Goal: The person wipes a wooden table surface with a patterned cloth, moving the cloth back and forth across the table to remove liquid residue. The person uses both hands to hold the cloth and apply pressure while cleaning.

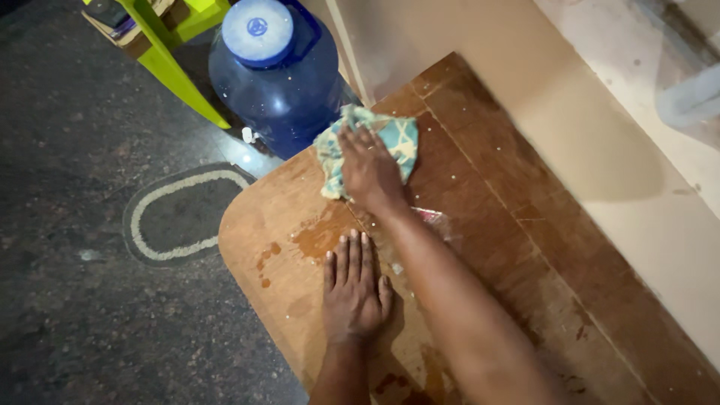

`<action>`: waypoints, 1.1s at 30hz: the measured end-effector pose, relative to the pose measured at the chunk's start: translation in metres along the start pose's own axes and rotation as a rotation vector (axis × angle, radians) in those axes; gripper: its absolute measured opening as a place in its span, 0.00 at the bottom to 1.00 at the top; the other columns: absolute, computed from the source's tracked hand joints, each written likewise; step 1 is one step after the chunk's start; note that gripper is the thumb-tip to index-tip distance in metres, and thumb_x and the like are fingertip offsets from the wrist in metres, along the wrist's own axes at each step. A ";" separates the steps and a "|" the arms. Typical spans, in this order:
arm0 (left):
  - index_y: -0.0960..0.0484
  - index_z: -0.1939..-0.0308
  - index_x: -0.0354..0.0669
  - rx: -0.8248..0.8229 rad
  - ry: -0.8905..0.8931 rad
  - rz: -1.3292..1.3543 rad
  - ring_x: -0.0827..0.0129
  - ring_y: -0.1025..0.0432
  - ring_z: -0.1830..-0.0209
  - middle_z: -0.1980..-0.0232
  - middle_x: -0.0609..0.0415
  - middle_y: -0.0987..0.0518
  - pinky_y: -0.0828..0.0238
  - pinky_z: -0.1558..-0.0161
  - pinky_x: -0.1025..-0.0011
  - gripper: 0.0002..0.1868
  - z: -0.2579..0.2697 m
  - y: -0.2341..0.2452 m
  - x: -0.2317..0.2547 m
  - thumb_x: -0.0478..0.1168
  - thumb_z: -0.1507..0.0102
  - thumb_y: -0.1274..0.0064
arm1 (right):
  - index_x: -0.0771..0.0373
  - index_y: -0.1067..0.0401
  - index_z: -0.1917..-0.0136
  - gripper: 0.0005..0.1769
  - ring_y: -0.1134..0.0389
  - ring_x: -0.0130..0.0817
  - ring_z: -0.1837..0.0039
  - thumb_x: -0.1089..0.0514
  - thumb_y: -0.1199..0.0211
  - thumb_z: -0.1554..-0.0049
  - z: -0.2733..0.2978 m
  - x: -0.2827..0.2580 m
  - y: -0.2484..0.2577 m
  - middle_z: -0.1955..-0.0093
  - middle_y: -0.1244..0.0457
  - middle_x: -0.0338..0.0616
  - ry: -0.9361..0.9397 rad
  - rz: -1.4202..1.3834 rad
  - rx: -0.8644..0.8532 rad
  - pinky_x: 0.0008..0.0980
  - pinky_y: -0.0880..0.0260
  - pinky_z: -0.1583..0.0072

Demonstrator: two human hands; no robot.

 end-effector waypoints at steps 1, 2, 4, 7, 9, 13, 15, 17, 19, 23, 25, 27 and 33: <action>0.44 0.23 0.36 -0.007 0.001 0.006 0.51 0.52 0.19 0.19 0.41 0.45 0.64 0.23 0.52 0.40 0.000 0.000 0.000 0.51 0.37 0.59 | 0.66 0.37 0.26 0.26 0.46 0.52 0.21 0.57 0.55 0.35 -0.003 0.007 0.000 0.23 0.42 0.52 -0.018 0.009 0.005 0.48 0.52 0.23; 0.44 0.23 0.35 -0.014 0.003 0.012 0.50 0.52 0.19 0.19 0.40 0.45 0.64 0.23 0.51 0.40 0.000 0.001 0.000 0.51 0.37 0.59 | 0.67 0.37 0.25 0.27 0.46 0.53 0.21 0.57 0.54 0.36 -0.006 0.015 0.002 0.23 0.42 0.53 -0.022 0.029 0.016 0.48 0.52 0.22; 0.43 0.23 0.37 0.000 0.006 0.014 0.51 0.51 0.19 0.19 0.41 0.44 0.64 0.23 0.52 0.40 0.001 0.003 0.000 0.50 0.37 0.59 | 0.69 0.37 0.24 0.30 0.46 0.54 0.21 0.58 0.53 0.37 -0.009 0.033 0.010 0.23 0.42 0.55 -0.031 0.068 0.037 0.47 0.51 0.22; 0.43 0.22 0.36 0.031 -0.002 0.019 0.54 0.51 0.18 0.19 0.42 0.44 0.64 0.22 0.52 0.39 0.002 0.004 0.000 0.50 0.36 0.59 | 0.69 0.36 0.25 0.28 0.46 0.55 0.20 0.58 0.52 0.36 -0.008 0.062 0.029 0.22 0.43 0.55 -0.093 0.080 0.097 0.48 0.52 0.21; 0.43 0.22 0.36 0.041 -0.003 0.024 0.55 0.51 0.18 0.19 0.42 0.44 0.64 0.22 0.52 0.39 0.003 0.004 0.000 0.50 0.36 0.60 | 0.70 0.35 0.26 0.28 0.46 0.55 0.20 0.59 0.51 0.37 -0.004 0.070 0.038 0.22 0.43 0.56 -0.088 0.087 0.122 0.48 0.51 0.22; 0.43 0.22 0.37 0.053 -0.017 0.001 0.56 0.51 0.18 0.19 0.42 0.44 0.64 0.22 0.53 0.39 0.002 0.003 -0.001 0.51 0.35 0.60 | 0.71 0.34 0.27 0.29 0.47 0.56 0.21 0.60 0.50 0.40 0.003 0.069 0.043 0.22 0.43 0.57 -0.083 0.123 0.132 0.50 0.52 0.23; 0.43 0.22 0.37 0.052 -0.022 -0.008 0.55 0.52 0.18 0.19 0.42 0.44 0.64 0.22 0.53 0.39 0.002 0.001 0.000 0.51 0.35 0.60 | 0.71 0.34 0.27 0.28 0.47 0.57 0.20 0.60 0.50 0.39 0.011 0.068 0.044 0.22 0.44 0.57 -0.092 0.121 0.115 0.49 0.52 0.22; 0.43 0.22 0.37 0.031 -0.012 0.002 0.55 0.52 0.18 0.19 0.42 0.44 0.64 0.23 0.52 0.40 0.002 0.000 -0.002 0.51 0.36 0.60 | 0.71 0.35 0.27 0.28 0.47 0.57 0.20 0.60 0.50 0.38 0.025 0.064 0.048 0.21 0.44 0.58 -0.085 0.121 0.102 0.48 0.52 0.21; 0.43 0.22 0.36 0.036 -0.014 0.004 0.56 0.52 0.18 0.19 0.42 0.44 0.63 0.22 0.52 0.40 0.002 0.000 -0.001 0.51 0.35 0.60 | 0.71 0.36 0.26 0.28 0.47 0.58 0.20 0.60 0.50 0.37 0.043 0.058 0.053 0.21 0.44 0.59 -0.056 0.121 0.098 0.48 0.52 0.20; 0.42 0.22 0.38 0.034 -0.004 0.010 0.55 0.52 0.18 0.19 0.43 0.44 0.63 0.22 0.52 0.40 0.002 0.002 0.000 0.51 0.37 0.59 | 0.72 0.39 0.24 0.30 0.47 0.60 0.20 0.60 0.50 0.38 0.089 0.039 0.061 0.21 0.45 0.61 -0.067 0.146 0.056 0.50 0.52 0.21; 0.42 0.23 0.37 0.041 0.003 0.032 0.55 0.52 0.18 0.19 0.43 0.44 0.63 0.22 0.51 0.40 0.000 0.005 -0.001 0.51 0.37 0.59 | 0.71 0.39 0.25 0.30 0.48 0.60 0.20 0.59 0.50 0.39 0.111 0.031 0.065 0.20 0.46 0.60 -0.072 0.165 0.029 0.51 0.51 0.22; 0.42 0.23 0.38 0.028 0.006 0.033 0.54 0.52 0.18 0.19 0.43 0.43 0.63 0.23 0.51 0.40 0.001 0.003 0.000 0.51 0.37 0.59 | 0.69 0.39 0.24 0.31 0.48 0.59 0.20 0.59 0.49 0.39 0.135 0.026 0.069 0.21 0.45 0.57 -0.089 0.128 0.007 0.52 0.51 0.22; 0.42 0.22 0.39 0.044 0.006 0.009 0.54 0.51 0.18 0.19 0.43 0.43 0.62 0.22 0.52 0.39 0.001 0.004 -0.001 0.51 0.36 0.60 | 0.68 0.37 0.25 0.31 0.48 0.60 0.20 0.60 0.49 0.41 0.190 0.015 0.089 0.21 0.45 0.57 -0.123 0.110 -0.022 0.54 0.51 0.23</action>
Point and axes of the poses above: each hand's wrist, its own z-axis away from the middle knuckle, its own y-axis out of the back of the hand, x = y × z, the point moved 5 cm from there along -z, towards the middle knuckle
